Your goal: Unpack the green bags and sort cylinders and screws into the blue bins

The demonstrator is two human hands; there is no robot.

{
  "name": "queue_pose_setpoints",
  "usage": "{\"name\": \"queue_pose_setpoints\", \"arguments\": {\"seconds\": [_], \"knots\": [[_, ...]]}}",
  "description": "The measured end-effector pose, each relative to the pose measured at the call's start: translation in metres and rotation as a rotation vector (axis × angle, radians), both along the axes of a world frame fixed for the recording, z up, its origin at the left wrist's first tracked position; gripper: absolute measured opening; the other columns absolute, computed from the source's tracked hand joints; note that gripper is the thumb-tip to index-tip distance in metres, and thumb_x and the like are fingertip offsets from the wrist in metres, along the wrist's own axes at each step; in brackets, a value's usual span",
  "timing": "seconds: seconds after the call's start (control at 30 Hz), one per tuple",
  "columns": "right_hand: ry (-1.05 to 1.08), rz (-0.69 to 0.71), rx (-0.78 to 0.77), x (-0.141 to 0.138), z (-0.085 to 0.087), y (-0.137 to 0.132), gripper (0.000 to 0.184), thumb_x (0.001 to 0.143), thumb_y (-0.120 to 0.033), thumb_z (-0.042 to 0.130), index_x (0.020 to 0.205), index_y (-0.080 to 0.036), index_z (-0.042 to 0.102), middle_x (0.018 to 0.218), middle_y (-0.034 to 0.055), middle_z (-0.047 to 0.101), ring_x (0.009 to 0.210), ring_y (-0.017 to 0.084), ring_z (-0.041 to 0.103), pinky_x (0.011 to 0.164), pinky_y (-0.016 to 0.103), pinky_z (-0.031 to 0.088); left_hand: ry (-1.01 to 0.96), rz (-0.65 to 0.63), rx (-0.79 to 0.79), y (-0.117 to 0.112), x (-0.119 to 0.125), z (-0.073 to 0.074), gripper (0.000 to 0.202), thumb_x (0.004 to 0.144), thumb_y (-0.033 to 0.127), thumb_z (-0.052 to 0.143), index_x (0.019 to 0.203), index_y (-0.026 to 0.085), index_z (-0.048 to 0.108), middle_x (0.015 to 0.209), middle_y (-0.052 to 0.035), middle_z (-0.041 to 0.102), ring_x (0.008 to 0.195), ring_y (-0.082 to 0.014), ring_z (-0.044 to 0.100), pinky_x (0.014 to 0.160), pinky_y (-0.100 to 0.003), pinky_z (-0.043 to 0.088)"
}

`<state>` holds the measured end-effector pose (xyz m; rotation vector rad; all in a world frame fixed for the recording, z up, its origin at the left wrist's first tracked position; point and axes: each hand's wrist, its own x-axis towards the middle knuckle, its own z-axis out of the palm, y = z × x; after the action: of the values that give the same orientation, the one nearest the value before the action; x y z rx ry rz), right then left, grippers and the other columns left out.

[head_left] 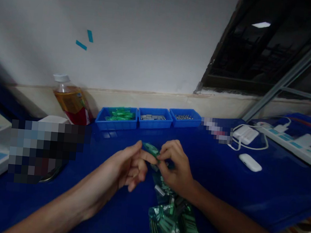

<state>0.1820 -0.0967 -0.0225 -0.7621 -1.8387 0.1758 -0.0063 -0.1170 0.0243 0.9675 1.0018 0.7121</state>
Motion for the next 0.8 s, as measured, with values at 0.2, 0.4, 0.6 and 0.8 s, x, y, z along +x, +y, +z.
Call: {"name": "queue_pose_setpoints", "arguments": {"seconds": [0.2,0.4,0.6,0.8], "knots": [[-0.238,0.006,0.160,0.003,0.004,-0.009,0.018,0.079,-0.004,0.051,0.076,-0.021,0.056,0.083,0.0024,0.054,0.084,0.018,0.049,0.072,0.034,0.040,0.040,0.013,-0.033,0.017,0.014,-0.007,0.038,0.073,0.052,0.065,0.081,0.015,0.063,0.069,-0.0015,0.061,0.057,-0.0100,0.055,0.052,-0.020,0.041],[-0.197,-0.042,-0.173,0.000,0.013,-0.013,0.024,0.079,-0.012,0.055,0.099,-0.024,0.061,0.096,0.0056,0.058,0.097,0.023,0.048,0.084,0.041,0.039,0.414,0.129,0.767,0.012,0.008,-0.024,0.021,0.085,0.033,0.055,0.099,0.020,0.064,0.086,-0.0040,0.065,0.075,-0.0165,0.059,0.068,-0.027,0.048],[0.119,0.103,-0.648,-0.002,0.015,-0.006,0.024,0.092,-0.034,0.044,0.085,-0.020,0.062,0.078,0.0018,0.057,0.074,0.016,0.054,0.068,0.030,0.044,0.740,-0.024,1.295,0.007,0.004,-0.044,0.040,0.089,0.018,0.046,0.127,0.029,0.051,0.125,-0.0065,0.053,0.111,-0.0213,0.052,0.095,-0.037,0.042],[-0.144,-0.022,-0.319,0.003,-0.006,0.001,0.037,0.088,-0.013,0.041,0.119,-0.024,0.058,0.103,0.0074,0.054,0.087,0.016,0.056,0.076,0.032,0.048,0.341,0.069,0.531,0.016,0.008,-0.033,0.040,0.090,0.048,0.040,0.104,0.017,0.061,0.100,-0.0092,0.063,0.092,-0.0211,0.057,0.075,-0.033,0.047]]}}
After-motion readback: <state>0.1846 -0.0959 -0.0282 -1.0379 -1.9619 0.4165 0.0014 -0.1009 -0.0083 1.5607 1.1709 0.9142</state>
